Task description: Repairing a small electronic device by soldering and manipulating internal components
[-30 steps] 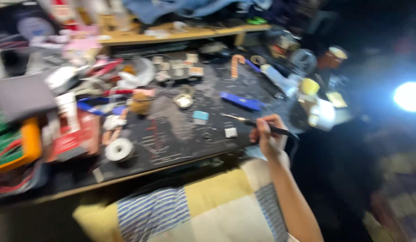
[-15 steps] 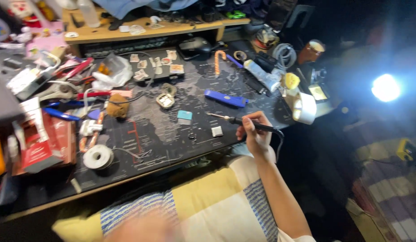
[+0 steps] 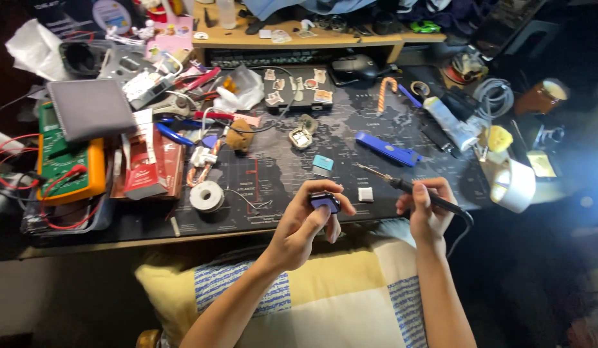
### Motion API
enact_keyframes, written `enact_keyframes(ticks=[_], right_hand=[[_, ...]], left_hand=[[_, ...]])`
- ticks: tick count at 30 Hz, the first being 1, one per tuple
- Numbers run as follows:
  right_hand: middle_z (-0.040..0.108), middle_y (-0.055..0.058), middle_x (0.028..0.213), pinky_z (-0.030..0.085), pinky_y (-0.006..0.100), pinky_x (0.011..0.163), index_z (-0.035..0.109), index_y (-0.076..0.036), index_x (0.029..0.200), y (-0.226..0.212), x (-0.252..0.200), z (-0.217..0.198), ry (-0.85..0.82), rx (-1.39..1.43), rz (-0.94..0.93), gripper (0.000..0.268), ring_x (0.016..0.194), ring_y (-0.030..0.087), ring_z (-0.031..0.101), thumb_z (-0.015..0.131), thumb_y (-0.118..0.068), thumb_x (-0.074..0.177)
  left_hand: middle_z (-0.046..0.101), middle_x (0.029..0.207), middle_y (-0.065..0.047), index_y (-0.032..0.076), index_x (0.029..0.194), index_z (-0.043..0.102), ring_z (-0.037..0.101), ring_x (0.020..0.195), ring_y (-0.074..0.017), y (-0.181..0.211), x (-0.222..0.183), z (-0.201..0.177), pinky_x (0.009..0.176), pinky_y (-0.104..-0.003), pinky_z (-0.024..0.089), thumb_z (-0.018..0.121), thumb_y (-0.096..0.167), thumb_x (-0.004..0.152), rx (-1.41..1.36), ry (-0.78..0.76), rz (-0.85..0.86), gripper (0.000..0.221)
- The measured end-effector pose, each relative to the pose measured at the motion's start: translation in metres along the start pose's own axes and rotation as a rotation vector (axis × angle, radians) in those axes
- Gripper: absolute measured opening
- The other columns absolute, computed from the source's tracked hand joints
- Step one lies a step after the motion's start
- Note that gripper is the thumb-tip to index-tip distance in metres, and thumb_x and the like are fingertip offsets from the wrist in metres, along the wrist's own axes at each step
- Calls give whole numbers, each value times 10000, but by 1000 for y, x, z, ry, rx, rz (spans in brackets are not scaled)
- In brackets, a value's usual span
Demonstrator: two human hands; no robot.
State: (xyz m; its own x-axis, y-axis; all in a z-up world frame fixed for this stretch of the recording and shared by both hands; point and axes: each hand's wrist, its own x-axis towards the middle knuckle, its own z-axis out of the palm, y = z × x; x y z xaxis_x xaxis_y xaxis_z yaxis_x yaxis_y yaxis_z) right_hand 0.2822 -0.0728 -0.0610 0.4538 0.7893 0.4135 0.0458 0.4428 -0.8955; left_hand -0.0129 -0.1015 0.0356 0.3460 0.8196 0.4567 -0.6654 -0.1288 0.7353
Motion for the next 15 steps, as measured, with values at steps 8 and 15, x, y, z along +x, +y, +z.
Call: enact_keyframes(ticks=[8, 15], right_hand=[[601, 235, 634, 550, 333, 404, 613, 36, 1073, 1, -1, -1, 14, 38, 12, 381, 446, 253, 628, 753, -317, 1099], [598, 228, 625, 539, 313, 399, 599, 29, 1059, 5, -3, -4, 4, 65, -12, 368, 456, 239, 627, 733, -311, 1099]], left_hand=[[711, 1124, -259, 25, 1475, 434, 475, 548, -70, -16, 2, -19, 557, -236, 447, 468, -20, 1032, -5, 28, -25, 446], [740, 1033, -248, 7, 1423, 479, 488, 544, -74, -9, 7, -18, 542, -221, 420, 514, -8, 1091, 156, 42, -73, 335]])
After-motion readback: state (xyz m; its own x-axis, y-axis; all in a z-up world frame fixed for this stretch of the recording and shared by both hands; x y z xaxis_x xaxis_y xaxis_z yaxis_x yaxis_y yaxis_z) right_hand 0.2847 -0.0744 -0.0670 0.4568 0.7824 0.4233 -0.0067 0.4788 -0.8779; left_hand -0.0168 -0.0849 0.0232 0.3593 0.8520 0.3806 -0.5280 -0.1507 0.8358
